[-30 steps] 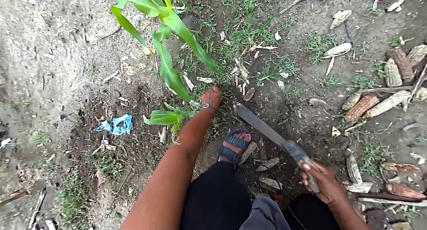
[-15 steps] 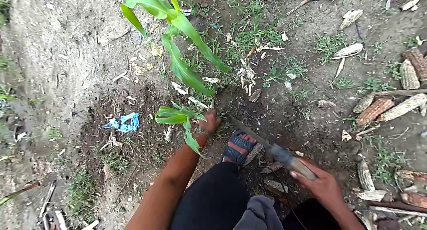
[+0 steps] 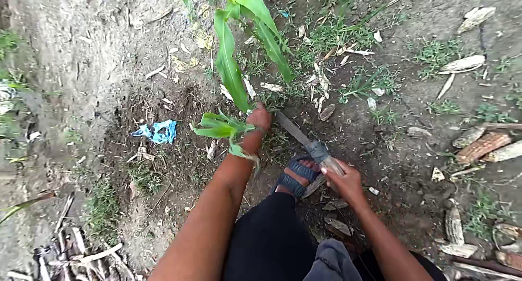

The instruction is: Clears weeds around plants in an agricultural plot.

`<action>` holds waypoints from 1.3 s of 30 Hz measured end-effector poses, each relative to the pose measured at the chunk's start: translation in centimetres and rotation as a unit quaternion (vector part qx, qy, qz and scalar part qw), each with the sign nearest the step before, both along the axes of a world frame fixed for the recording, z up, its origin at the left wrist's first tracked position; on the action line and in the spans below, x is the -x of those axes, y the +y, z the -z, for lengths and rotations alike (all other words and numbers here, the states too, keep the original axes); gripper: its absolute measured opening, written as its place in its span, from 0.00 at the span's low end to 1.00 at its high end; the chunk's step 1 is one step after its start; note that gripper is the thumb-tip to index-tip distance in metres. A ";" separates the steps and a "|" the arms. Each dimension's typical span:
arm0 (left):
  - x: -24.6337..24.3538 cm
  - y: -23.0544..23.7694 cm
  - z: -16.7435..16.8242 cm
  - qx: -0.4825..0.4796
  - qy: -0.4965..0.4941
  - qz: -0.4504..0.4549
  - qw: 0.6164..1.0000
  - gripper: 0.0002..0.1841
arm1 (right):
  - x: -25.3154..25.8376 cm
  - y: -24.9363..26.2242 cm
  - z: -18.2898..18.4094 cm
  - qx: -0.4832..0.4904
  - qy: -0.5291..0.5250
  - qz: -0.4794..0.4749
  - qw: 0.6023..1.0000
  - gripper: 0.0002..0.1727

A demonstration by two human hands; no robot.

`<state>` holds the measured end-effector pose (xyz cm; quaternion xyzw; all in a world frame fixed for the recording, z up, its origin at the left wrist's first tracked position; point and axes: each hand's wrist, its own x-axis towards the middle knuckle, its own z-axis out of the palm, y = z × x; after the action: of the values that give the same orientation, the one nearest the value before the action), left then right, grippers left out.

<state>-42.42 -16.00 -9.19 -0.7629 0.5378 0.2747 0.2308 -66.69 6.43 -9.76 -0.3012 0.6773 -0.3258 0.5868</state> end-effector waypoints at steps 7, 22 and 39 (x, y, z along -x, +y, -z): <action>-2.7 1.2 1.1 -0.063 0.028 0.140 0.988 0.22 | 8.3 6.7 -3.6 -0.065 -0.099 0.082 0.990 0.24; 1.0 -3.8 0.3 0.042 0.036 0.012 0.998 0.43 | -3.7 -1.7 -0.7 0.014 -0.030 0.050 0.998 0.28; -8.7 -0.6 1.2 0.107 0.040 -0.146 0.983 0.26 | 6.6 1.0 -3.7 -0.150 -0.139 0.049 0.978 0.22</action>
<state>-33.74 -16.57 -10.36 -0.8421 0.4555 0.2767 0.0833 -73.32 7.40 -6.03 -0.1281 0.6443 -0.2880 0.6968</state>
